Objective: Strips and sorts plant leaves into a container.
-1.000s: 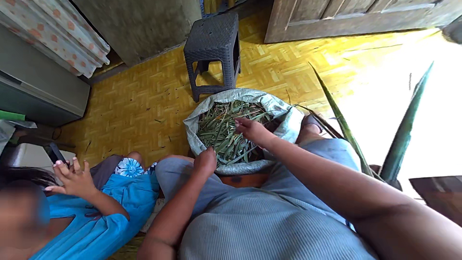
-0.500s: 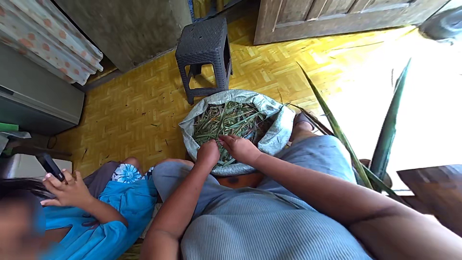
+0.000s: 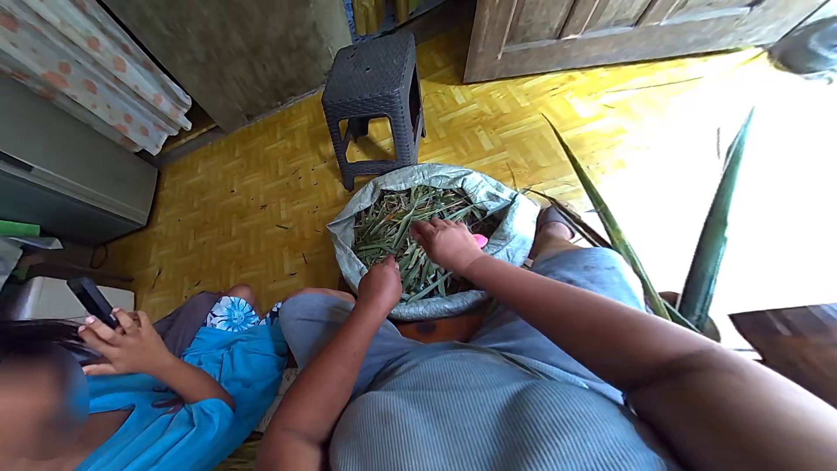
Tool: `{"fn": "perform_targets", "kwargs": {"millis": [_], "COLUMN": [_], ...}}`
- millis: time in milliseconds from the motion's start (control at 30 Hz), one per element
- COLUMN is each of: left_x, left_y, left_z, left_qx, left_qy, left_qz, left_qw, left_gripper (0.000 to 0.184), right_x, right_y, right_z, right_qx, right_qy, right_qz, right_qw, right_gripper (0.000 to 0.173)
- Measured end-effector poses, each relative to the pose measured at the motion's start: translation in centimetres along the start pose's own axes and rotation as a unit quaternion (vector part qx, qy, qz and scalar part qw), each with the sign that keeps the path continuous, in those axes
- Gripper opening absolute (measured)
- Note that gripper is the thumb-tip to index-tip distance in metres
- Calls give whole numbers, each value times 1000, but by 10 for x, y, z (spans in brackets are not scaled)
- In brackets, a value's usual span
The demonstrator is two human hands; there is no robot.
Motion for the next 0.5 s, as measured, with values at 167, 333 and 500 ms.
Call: {"fn": "perform_targets", "kwargs": {"millis": [167,333,500], "left_x": [-4,5,9], "left_y": [8,16,11], "left_z": [-1,-5,-3], "left_qx": [-47,-139,-211], "left_qy": [10,18,39], "left_qz": [-9,-1,3], "left_qw": [999,990,977], "left_gripper": [46,43,41], "right_x": [21,6,-29], "right_y": [-44,-42,1], "right_z": [27,27,-4], "right_qx": [92,238,242], "right_qy": [-45,-56,30], "right_qz": [-123,-121,-31], "right_qw": [987,962,969], "right_gripper": [48,48,41]}}
Point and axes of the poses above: each hand's wrist, its own x-axis towards the middle knuckle, its own z-axis out of the back of the hand, y = z × x, the point moved 4 cm from there along x, towards the middle knuckle, and after that the axes turned 5 degrees about x, right-handed, at the moved point
